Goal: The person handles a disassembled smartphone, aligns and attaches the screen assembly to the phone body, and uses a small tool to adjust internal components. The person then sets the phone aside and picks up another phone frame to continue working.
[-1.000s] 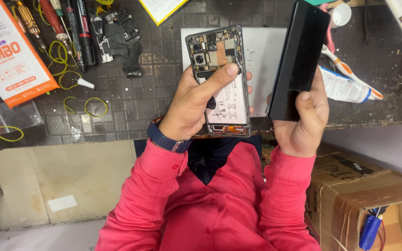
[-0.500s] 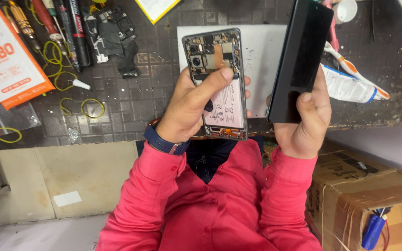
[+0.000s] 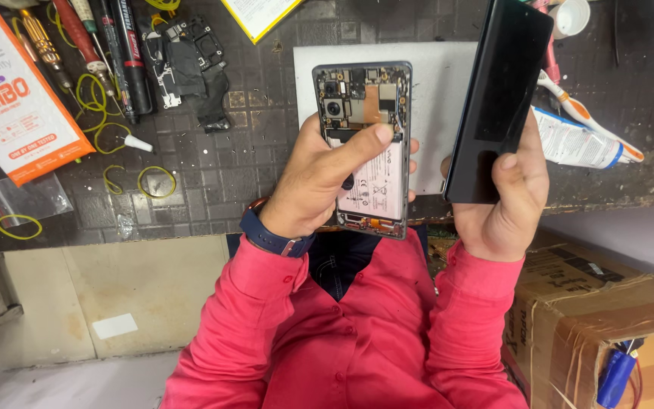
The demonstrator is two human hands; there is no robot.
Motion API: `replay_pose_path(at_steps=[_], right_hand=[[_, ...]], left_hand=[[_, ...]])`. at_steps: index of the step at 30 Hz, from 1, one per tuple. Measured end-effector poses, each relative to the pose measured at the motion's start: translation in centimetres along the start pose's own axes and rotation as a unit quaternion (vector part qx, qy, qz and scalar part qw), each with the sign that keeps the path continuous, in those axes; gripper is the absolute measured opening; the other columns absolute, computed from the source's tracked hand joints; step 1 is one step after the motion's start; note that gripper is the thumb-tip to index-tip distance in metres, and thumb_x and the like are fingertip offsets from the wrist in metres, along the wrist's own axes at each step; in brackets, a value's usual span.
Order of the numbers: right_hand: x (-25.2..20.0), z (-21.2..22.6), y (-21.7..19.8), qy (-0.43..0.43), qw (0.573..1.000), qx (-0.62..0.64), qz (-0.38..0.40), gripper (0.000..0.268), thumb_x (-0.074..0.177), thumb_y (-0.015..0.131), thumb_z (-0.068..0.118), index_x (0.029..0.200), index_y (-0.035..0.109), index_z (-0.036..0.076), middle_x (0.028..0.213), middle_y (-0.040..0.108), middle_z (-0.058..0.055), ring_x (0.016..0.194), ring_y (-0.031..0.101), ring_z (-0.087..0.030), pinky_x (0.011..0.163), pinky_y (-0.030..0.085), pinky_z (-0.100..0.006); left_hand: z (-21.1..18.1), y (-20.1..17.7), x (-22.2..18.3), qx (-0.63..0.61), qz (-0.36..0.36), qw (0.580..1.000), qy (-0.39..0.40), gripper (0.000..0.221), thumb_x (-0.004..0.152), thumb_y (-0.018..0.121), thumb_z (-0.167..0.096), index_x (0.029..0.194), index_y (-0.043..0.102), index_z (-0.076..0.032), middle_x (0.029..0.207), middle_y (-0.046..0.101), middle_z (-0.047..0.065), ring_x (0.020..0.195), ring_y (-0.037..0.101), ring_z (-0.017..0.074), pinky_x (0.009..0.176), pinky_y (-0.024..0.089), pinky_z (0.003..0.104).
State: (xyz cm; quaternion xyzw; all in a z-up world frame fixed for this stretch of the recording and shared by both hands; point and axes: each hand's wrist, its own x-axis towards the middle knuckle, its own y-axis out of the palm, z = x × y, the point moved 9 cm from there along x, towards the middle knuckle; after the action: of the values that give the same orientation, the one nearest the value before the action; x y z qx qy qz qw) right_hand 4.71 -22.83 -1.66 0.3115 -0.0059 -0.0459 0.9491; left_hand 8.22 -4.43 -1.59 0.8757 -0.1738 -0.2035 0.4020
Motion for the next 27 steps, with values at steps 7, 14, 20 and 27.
replay_pose_path(at_steps=[7, 14, 20, 27], right_hand=[[-0.4, -0.3, -0.3, 0.007, 1.0, 0.004, 0.021, 0.063, 0.115, 0.07, 0.025, 0.159, 0.035, -0.003, 0.123, 0.061, -0.01, 0.09, 0.06, -0.014, 0.076, 0.052, -0.026], [-1.0, -0.6, -1.8, 0.014, 1.0, -0.021, -0.008, 0.07, 0.112, 0.072, 0.031, 0.16, 0.034, -0.003, 0.118, 0.06, -0.009, 0.092, 0.058, -0.014, 0.074, 0.049, -0.027], [-0.3, -0.5, -1.5, 0.021, 1.0, -0.017, -0.009, 0.072, 0.111, 0.07, 0.03, 0.163, 0.031, -0.002, 0.127, 0.062, -0.01, 0.096, 0.061, -0.014, 0.074, 0.05, -0.027], [-0.5, -0.5, -1.3, 0.02, 1.0, -0.013, -0.001, 0.071, 0.114, 0.069, 0.029, 0.164, 0.032, -0.003, 0.121, 0.06, -0.008, 0.095, 0.059, -0.013, 0.076, 0.052, -0.028]], left_hand=[[1.1, 0.3, 0.6, -0.021, 0.005, 0.999, -0.041, 0.037, 0.106, 0.06, -0.013, 0.138, 0.054, 0.006, 0.127, 0.068, 0.021, 0.113, 0.071, 0.0286, 0.09, 0.065, 0.048], [1.7, 0.2, 0.7, -0.047, 0.032, 0.997, -0.044, 0.045, 0.11, 0.05, -0.011, 0.151, 0.043, 0.007, 0.142, 0.06, 0.025, 0.129, 0.064, 0.0339, 0.101, 0.061, 0.051], [1.6, 0.1, 1.0, -0.058, 0.029, 0.997, -0.048, 0.046, 0.109, 0.044, -0.011, 0.153, 0.04, 0.006, 0.142, 0.059, 0.025, 0.129, 0.063, 0.0354, 0.101, 0.06, 0.052], [1.3, 0.1, 0.7, -0.05, 0.043, 0.997, -0.042, 0.057, 0.099, 0.042, -0.001, 0.155, 0.036, 0.004, 0.148, 0.054, 0.025, 0.135, 0.06, 0.0353, 0.106, 0.058, 0.053]])
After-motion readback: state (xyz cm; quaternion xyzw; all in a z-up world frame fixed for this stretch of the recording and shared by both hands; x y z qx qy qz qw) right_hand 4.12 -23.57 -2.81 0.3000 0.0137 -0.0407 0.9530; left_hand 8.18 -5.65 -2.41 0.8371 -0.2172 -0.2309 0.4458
